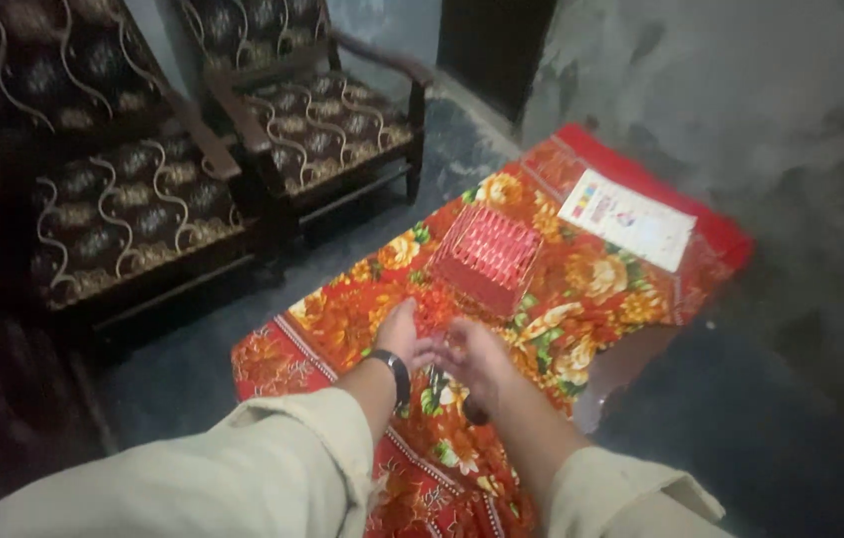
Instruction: Picking up various household items from a table and placing them on a bed, then folding a cloth.
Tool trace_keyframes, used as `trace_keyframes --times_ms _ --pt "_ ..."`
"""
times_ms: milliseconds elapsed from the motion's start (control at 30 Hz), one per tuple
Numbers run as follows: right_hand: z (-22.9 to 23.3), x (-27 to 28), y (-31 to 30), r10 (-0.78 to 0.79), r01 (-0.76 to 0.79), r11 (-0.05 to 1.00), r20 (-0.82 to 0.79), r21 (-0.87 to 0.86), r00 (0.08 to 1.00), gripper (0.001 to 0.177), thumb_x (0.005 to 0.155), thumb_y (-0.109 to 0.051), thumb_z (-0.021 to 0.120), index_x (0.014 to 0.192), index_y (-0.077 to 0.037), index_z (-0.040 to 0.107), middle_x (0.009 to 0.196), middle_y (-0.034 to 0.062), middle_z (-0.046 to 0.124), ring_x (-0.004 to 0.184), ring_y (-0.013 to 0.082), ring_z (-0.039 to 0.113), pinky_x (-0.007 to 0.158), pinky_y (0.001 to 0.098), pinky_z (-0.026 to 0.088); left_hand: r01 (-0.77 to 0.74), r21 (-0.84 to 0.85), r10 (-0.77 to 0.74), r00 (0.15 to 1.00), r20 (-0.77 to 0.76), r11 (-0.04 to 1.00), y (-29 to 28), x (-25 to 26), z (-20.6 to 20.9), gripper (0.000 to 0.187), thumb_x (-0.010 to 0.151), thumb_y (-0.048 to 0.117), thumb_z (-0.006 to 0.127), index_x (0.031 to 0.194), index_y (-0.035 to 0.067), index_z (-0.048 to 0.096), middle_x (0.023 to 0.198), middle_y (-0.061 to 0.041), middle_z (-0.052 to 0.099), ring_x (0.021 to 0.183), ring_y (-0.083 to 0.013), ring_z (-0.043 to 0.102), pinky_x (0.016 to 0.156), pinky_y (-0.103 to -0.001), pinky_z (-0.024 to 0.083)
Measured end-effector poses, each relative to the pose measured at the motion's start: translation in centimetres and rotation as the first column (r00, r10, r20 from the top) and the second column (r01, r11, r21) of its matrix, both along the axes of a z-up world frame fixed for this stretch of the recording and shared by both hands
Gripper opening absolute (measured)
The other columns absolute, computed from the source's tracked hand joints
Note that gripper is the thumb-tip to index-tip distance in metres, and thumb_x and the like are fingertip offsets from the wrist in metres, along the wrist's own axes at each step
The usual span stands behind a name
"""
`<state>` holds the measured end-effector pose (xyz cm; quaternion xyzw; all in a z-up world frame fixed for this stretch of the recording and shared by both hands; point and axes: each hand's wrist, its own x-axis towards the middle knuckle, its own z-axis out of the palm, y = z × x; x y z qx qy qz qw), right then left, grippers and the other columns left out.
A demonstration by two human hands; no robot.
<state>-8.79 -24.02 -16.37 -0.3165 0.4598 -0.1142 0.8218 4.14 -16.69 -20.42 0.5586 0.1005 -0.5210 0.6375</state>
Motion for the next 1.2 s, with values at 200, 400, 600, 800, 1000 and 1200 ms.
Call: trace_keyframes --times_ms 200,400,600,800,1000,1200 --pt "-2.6 1.9 -1.7 -0.068 0.071 0.996 -0.059 0.051 0.996 0.071 0.104 -0.046 0.050 0.154 0.000 0.028 0.139 0.0193 0.052 0.105 0.0275 0.068 0.083 0.0386 0.058 -0.060 -0.053 0.061 0.998 0.025 0.997 -1.6 2.0 -6.2 0.056 0.098 0.051 0.048 0.153 0.037 0.042 0.151 -0.011 0.053 0.091 -0.0365 0.065 0.071 -0.050 0.055" --pt "-4.9 2.8 -3.4 0.044 -0.039 0.998 -0.090 0.055 0.995 0.083 0.096 -0.068 0.041 0.163 -0.026 0.016 0.145 0.0295 0.056 0.091 0.0258 0.059 0.074 0.0335 0.054 -0.019 -0.015 0.019 1.000 -0.019 1.000 -1.8 3.9 -5.2 0.080 0.100 0.043 0.048 0.159 0.048 -0.007 0.170 -0.006 0.023 0.102 -0.0465 0.069 0.081 -0.054 0.060" --pt "-9.0 3.9 -4.5 0.220 -0.219 0.975 0.130 -0.022 0.967 0.039 0.098 -0.029 0.055 0.131 -0.010 0.050 0.112 0.0053 0.067 0.095 0.0229 0.067 0.082 0.0366 0.056 0.098 -0.019 -0.097 0.994 0.046 0.995 -2.3 3.6 -8.0 0.088 0.100 0.031 0.057 0.162 0.044 -0.004 0.153 -0.019 0.048 0.094 -0.0403 0.070 0.075 -0.049 0.061" --pt "-11.7 4.7 -4.0 0.196 -0.177 0.976 0.152 -0.130 0.969 0.012 0.090 -0.001 0.058 0.093 0.010 0.054 0.082 0.0174 0.064 0.074 0.0313 0.071 0.069 0.0426 0.063 -0.073 -0.055 0.078 0.993 0.088 0.996 -2.7 3.3 -9.8 0.061 0.099 0.024 0.057 0.153 0.021 0.028 0.141 -0.018 0.050 0.081 -0.0382 0.072 0.060 -0.049 0.064" --pt "-8.6 4.2 -2.3 0.155 -0.160 0.938 -0.040 -0.309 0.987 0.020 0.083 0.004 0.067 0.103 0.000 0.064 0.084 0.0107 0.069 0.067 0.0199 0.065 0.061 0.0317 0.054 0.080 0.149 -0.151 0.813 0.562 0.986 -3.0 4.9 -13.5 0.061 0.112 0.050 0.056 0.110 -0.010 0.065 0.091 -0.019 0.063 0.064 -0.0252 0.063 0.051 -0.037 0.054" --pt "-4.6 3.6 -0.8 0.109 -0.162 0.888 -0.144 -0.430 0.983 0.032 0.082 -0.001 0.076 0.112 -0.002 0.066 0.085 0.0063 0.070 0.065 0.0124 0.060 0.058 0.0265 0.048 -0.022 0.101 -0.034 0.853 0.521 0.995 -2.0 4.0 -7.4 0.043 0.096 0.046 0.062 0.107 0.005 0.067 0.088 -0.007 0.070 0.058 -0.0176 0.063 0.052 -0.033 0.054"
